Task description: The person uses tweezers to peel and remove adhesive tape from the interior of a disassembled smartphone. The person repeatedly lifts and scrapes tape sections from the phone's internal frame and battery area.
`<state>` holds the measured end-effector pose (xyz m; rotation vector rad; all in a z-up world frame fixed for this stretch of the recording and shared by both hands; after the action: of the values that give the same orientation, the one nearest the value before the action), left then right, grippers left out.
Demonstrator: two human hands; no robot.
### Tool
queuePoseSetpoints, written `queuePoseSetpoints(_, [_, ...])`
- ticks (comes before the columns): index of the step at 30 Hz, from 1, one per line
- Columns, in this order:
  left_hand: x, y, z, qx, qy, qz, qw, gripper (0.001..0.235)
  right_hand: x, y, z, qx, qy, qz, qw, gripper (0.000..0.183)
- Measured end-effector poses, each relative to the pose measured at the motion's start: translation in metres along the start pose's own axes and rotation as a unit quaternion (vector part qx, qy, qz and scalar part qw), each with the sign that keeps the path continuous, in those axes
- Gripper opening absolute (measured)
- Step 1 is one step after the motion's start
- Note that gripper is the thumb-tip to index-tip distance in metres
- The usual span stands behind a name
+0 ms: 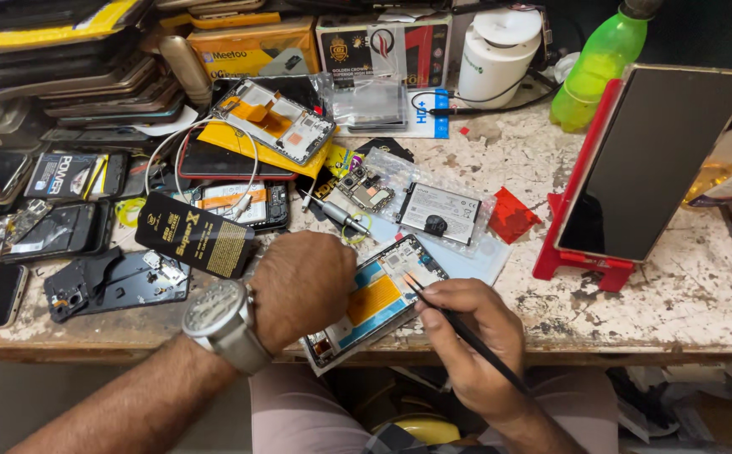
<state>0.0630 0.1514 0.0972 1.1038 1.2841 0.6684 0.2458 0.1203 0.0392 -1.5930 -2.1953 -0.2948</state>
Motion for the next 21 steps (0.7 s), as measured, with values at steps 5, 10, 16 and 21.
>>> queuePoseSetpoints(5, [-0.005,0.0,-0.002,-0.038,0.014,0.043,0.998,0.021,0.007,-0.008,-0.012,-0.142,0.024,-0.04,0.989,0.014])
queuePoseSetpoints(10, [-0.015,-0.002,0.001,-0.041,-0.019,0.11,0.993,0.025,0.014,-0.015,-0.02,-0.184,0.006,-0.046,0.982,0.015])
queuePoseSetpoints(16, [-0.023,-0.011,-0.004,-0.101,-0.019,0.197,0.975,0.021,0.013,-0.023,-0.03,-0.212,0.023,-0.068,0.975,0.015])
queuePoseSetpoints(21, [-0.031,-0.018,-0.007,-0.115,-0.045,0.263,0.957,0.022,0.011,-0.023,-0.029,-0.22,0.025,-0.064,0.973,0.015])
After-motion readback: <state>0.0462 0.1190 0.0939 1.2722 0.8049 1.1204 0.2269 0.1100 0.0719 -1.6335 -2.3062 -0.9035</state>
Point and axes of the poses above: each hand's wrist, its own x-axis towards the middle knuckle, its own y-axis out of the back of the hand, z = x × y, the point moved 7 cm from there along x, towards the middle knuckle, and after that the axes turned 4 degrees about -z, right-handed, at the moved point
